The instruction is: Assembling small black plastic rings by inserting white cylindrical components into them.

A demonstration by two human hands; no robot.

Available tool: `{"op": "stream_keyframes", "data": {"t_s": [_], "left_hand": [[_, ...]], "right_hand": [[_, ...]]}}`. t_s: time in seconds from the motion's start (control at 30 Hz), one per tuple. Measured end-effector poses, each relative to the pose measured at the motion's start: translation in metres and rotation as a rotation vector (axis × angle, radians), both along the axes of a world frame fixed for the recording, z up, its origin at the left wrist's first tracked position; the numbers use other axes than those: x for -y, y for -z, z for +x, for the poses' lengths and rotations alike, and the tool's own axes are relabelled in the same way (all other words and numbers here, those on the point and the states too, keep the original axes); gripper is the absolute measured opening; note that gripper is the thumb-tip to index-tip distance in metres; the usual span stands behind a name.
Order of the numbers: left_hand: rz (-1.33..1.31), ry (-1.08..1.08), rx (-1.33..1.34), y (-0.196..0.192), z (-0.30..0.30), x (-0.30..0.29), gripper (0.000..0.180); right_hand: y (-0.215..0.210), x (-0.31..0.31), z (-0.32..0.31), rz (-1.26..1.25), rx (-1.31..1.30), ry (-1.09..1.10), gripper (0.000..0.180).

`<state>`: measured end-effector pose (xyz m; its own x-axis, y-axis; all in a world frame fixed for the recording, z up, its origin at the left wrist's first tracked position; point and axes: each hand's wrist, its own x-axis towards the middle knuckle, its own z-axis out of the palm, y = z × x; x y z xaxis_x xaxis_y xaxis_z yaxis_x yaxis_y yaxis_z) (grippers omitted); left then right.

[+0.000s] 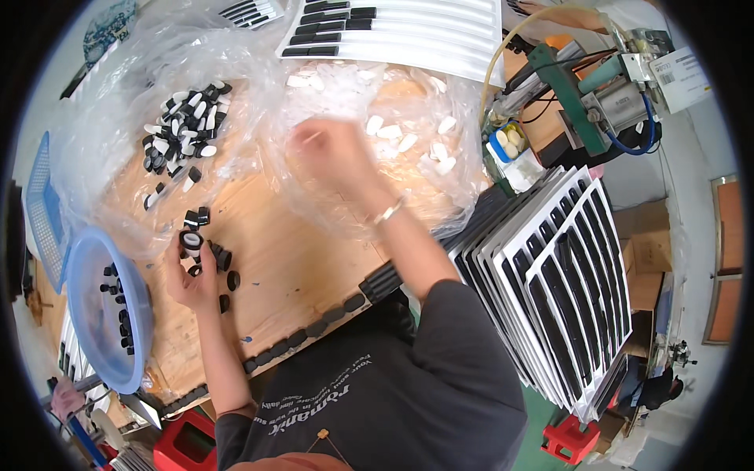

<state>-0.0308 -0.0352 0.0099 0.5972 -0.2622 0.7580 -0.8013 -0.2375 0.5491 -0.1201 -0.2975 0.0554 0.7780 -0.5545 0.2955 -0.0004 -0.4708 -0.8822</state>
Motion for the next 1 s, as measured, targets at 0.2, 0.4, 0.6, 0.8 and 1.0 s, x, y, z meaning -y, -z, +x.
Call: {"op": "stream_keyframes", "data": {"t_s": [0.2, 0.4, 0.6, 0.8, 1.0], "left_hand": [[-0.045, 0.108, -0.021, -0.021, -0.009, 0.015, 0.043], [-0.033, 0.106, -0.044, -0.016, -0.006, 0.006, 0.044], [-0.060, 0.111, -0.068, -0.017, -0.005, 0.005, 0.044], [-0.041, 0.120, -0.080, -0.021, -0.007, 0.006, 0.044], [-0.090, 0.202, -0.023, -0.019, -0.005, 0.003, 0.043]], "right_hand": [[0.060, 0.152, -0.035, -0.435, -0.521, 0.416, 0.025], [0.044, 0.125, -0.022, -0.372, -0.273, 0.357, 0.018], [0.032, 0.099, -0.013, -0.377, -0.224, 0.043, 0.010], [0.055, 0.079, 0.002, -0.816, -0.288, -0.035, 0.009], [0.041, 0.083, 0.002, -0.857, 0.050, 0.251, 0.005]]}}
